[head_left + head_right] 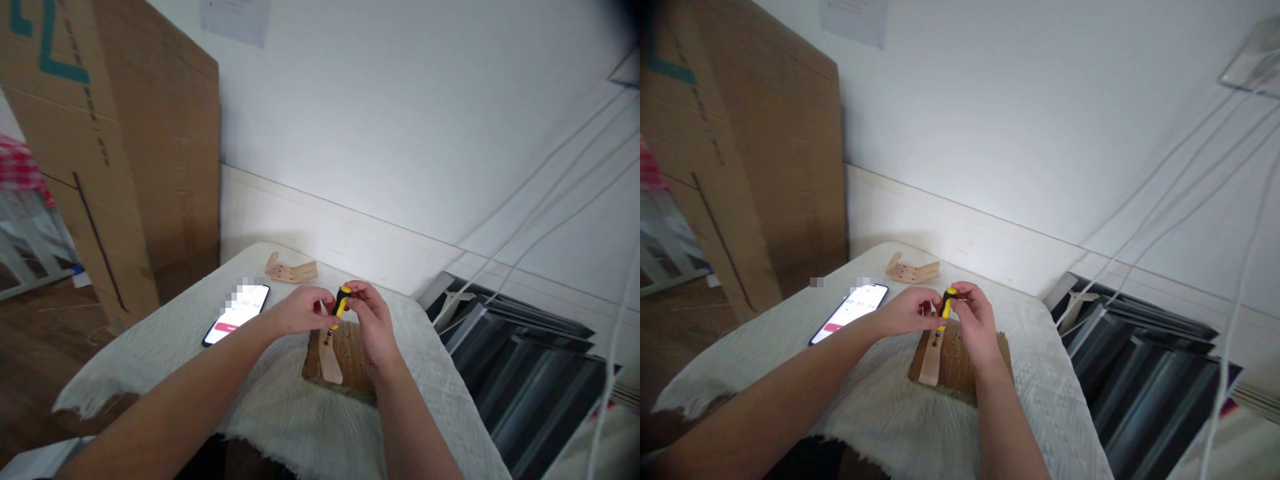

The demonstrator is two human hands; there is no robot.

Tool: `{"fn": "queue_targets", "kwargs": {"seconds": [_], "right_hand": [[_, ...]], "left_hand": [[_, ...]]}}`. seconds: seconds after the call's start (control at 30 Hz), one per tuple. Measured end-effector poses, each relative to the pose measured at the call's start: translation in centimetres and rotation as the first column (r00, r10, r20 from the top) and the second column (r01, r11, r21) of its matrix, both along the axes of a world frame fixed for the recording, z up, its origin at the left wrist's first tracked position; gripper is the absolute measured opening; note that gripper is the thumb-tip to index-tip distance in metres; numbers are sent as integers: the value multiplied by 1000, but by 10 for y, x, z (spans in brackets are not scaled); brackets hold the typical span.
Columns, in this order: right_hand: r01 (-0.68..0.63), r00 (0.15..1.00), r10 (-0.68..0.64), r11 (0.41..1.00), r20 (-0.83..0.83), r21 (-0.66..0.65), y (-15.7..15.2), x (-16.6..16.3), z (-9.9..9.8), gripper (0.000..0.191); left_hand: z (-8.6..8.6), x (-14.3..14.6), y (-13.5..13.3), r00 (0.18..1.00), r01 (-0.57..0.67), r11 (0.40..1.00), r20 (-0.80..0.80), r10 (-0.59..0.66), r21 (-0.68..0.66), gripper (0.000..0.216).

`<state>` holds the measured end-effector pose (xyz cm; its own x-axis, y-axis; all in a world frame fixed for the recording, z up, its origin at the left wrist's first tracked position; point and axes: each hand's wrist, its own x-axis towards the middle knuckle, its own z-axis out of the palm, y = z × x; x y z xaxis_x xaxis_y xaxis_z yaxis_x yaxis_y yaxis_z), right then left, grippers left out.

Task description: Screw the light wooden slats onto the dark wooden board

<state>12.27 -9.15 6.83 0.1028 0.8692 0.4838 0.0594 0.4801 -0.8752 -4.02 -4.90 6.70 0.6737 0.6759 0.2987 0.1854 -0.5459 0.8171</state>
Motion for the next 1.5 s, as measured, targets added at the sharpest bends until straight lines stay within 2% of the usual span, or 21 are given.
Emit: {"fn": "queue_targets", "kwargs": {"seconds": [0.17, 0.27, 0.37, 0.57, 0.73, 0.9, 1.07, 1.17, 1.37, 1.5], "right_hand": [[10, 1000, -9, 1000, 20, -7, -1, -1, 1, 20], [17, 1000, -17, 1000, 15, -8, -1, -2, 2, 15], [35, 999, -35, 999, -11, -2, -1, -3, 2, 18], [19, 1000, -19, 1000, 10, -10, -1, -2, 2, 17], [28, 1000, -28, 999, 3, -24, 0, -1, 3, 18], [19, 999, -19, 1000, 30, -19, 0, -1, 2, 20], [34, 999, -33, 999, 37, -22, 2, 0, 1, 19], [33, 999, -32, 999, 16, -11, 2, 0, 1, 18], [-23, 1000, 23, 1000, 18, -10, 0, -2, 1, 21], [-12, 1000, 12, 1000, 27, -29, 1, -2, 0, 17]], "left_hand": [[1, 0, -1, 996, 86, 996, 17, -86, -23, 17], [1, -1, -2, 999, 26, 998, 20, -25, -53, 26], [2, -1, -2, 999, -34, 999, 21, 35, -29, 31], [2, -1, 0, 1000, -14, 1000, -18, 15, 18, 19], [3, 0, -1, 1000, -23, 1000, -5, 23, -12, 26], [6, -1, -1, 999, -40, 996, -15, 41, 80, 18], [6, -1, -2, 1000, 23, 1000, -6, -23, -10, 22], [4, 0, -2, 1000, 18, 1000, -5, -18, -4, 26], [0, 1, 0, 998, 54, 998, 24, -53, -42, 14], [2, 1, -2, 998, 65, 996, 31, -63, -68, 14]]}}
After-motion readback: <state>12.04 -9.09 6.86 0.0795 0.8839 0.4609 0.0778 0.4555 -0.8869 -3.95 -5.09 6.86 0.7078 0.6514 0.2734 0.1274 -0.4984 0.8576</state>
